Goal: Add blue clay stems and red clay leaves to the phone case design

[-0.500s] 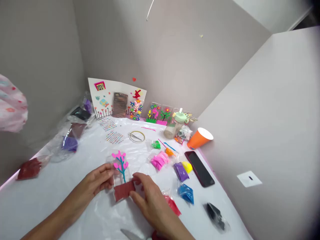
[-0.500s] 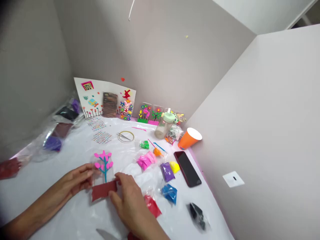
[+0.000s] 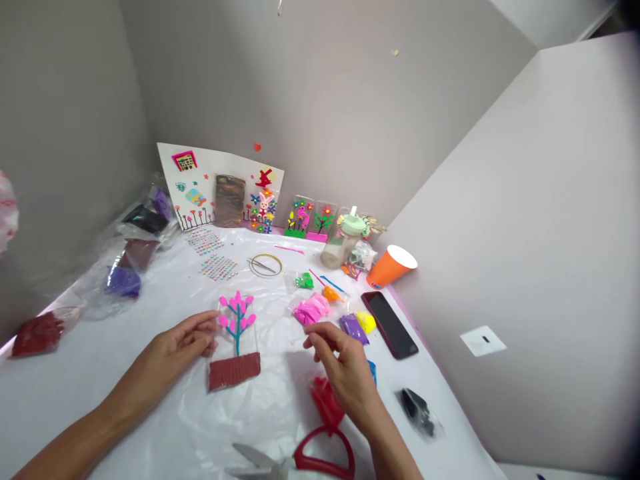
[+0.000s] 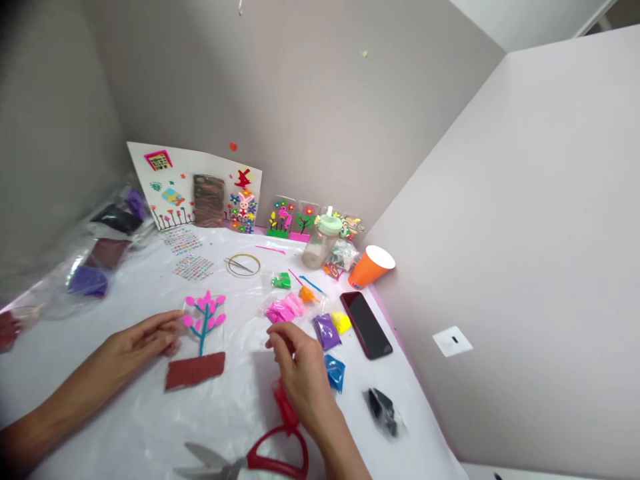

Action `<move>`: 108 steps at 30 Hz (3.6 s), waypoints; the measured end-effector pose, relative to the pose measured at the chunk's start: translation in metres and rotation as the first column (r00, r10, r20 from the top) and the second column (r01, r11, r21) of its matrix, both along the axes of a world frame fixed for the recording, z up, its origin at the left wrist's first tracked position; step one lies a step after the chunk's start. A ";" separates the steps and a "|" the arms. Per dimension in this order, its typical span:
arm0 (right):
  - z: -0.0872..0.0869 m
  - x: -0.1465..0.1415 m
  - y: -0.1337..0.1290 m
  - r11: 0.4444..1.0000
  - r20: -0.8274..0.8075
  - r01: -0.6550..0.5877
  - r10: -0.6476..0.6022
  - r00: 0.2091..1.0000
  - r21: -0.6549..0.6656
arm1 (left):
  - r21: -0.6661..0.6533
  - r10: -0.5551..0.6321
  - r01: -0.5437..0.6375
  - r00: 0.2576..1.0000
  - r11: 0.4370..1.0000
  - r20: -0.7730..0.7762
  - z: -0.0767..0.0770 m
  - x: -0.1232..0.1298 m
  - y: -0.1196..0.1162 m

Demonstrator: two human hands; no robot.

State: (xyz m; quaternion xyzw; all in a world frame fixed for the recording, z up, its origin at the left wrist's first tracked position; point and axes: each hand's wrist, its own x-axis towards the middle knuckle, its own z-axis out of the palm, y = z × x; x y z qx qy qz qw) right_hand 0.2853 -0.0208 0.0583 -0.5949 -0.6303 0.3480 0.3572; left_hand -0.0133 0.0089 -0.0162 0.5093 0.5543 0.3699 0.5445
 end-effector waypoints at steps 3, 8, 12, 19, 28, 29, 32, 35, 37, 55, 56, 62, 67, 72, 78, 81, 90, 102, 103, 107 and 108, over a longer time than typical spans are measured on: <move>0.008 0.010 -0.002 0.999 0.034 0.025 -0.026 0.999 0.025 | 0.073 0.049 -0.043 0.995 0.996 -0.081 -0.002 0.001 -0.001; 0.024 0.027 -0.008 1.000 0.186 -0.012 0.013 0.983 -0.010 | 0.249 0.161 -0.108 0.965 0.962 -0.204 0.000 0.002 -0.005; 0.032 0.037 -0.017 0.985 0.480 -0.080 0.145 0.865 -0.153 | 0.317 0.226 -0.125 0.924 0.940 -0.308 0.008 0.001 -0.011; 0.020 0.016 -0.031 0.920 0.697 -0.228 0.390 0.603 -0.318 | 0.348 0.165 -0.057 0.943 0.936 -0.289 0.013 0.017 -0.027; 0.002 -0.018 -0.039 0.858 0.508 -0.505 0.397 0.764 0.088 | 0.323 -0.173 0.236 0.961 0.916 -0.214 0.022 0.048 -0.056; 0.002 -0.021 -0.039 0.857 0.500 -0.506 0.397 0.770 0.100 | 0.311 -0.190 0.252 0.958 0.916 -0.216 0.022 0.049 -0.057; 0.004 -0.028 -0.041 0.855 0.476 -0.504 0.396 0.785 0.120 | 0.255 -0.222 0.277 0.949 0.926 -0.224 0.020 0.050 -0.057; 0.005 -0.030 -0.042 0.861 0.447 -0.495 0.400 0.800 0.116 | 0.226 -0.255 0.302 0.943 0.926 -0.213 0.018 0.049 -0.056; 0.005 -0.030 -0.043 0.863 0.434 -0.492 0.404 0.805 0.110 | 0.209 -0.264 0.301 0.946 0.930 -0.189 0.020 0.049 -0.056; 0.007 -0.041 -0.044 0.861 0.359 -0.482 0.404 0.841 0.160 | 0.162 -0.258 0.273 0.960 0.948 -0.103 0.018 0.052 -0.057; 0.006 -0.041 -0.045 0.863 0.351 -0.476 0.399 0.847 0.170 | 0.181 -0.266 0.288 0.955 0.940 -0.133 0.020 0.051 -0.057; -0.003 -0.040 -0.045 0.899 0.286 -0.399 0.339 0.896 0.182 | 0.316 -0.213 0.272 0.955 0.909 -0.208 0.022 0.046 -0.053; 0.001 -0.041 -0.044 0.904 0.284 -0.412 0.367 0.886 0.116 | 0.353 -0.243 0.318 0.940 0.880 -0.240 0.013 0.045 -0.057; 0.006 -0.043 -0.046 0.895 0.294 -0.445 0.418 0.859 0.028 | 0.440 -0.238 0.367 0.916 0.819 -0.321 0.011 0.045 -0.059; -0.002 -0.042 -0.044 0.847 0.326 -0.529 0.487 0.810 0.050 | 0.475 -0.181 0.389 0.887 0.789 -0.425 0.011 0.048 -0.061; -0.004 -0.043 -0.043 0.830 0.345 -0.553 0.499 0.795 0.075 | 0.466 -0.191 0.391 0.888 0.794 -0.419 0.015 0.050 -0.061; 0.005 -0.042 -0.046 0.858 0.369 -0.508 0.449 0.814 0.078 | 0.294 -0.304 0.364 0.924 0.884 -0.231 0.019 0.043 -0.055; -0.001 -0.032 -0.039 0.873 0.474 -0.487 0.415 0.777 0.034 | 0.560 -0.211 0.379 0.916 0.737 -0.343 0.006 0.048 -0.062; 0.001 -0.030 -0.037 0.888 0.480 -0.459 0.393 0.784 0.022 | 0.575 -0.199 0.381 0.914 0.724 -0.354 0.006 0.050 -0.064; 0.005 -0.021 -0.034 0.903 0.494 -0.429 0.386 0.779 -0.030 | 0.589 -0.198 0.413 0.897 0.695 -0.395 0.007 0.057 -0.073; 0.005 -0.020 -0.034 0.899 0.496 -0.436 0.394 0.774 -0.034 | 0.607 -0.175 0.408 0.897 0.681 -0.407 0.007 0.058 -0.073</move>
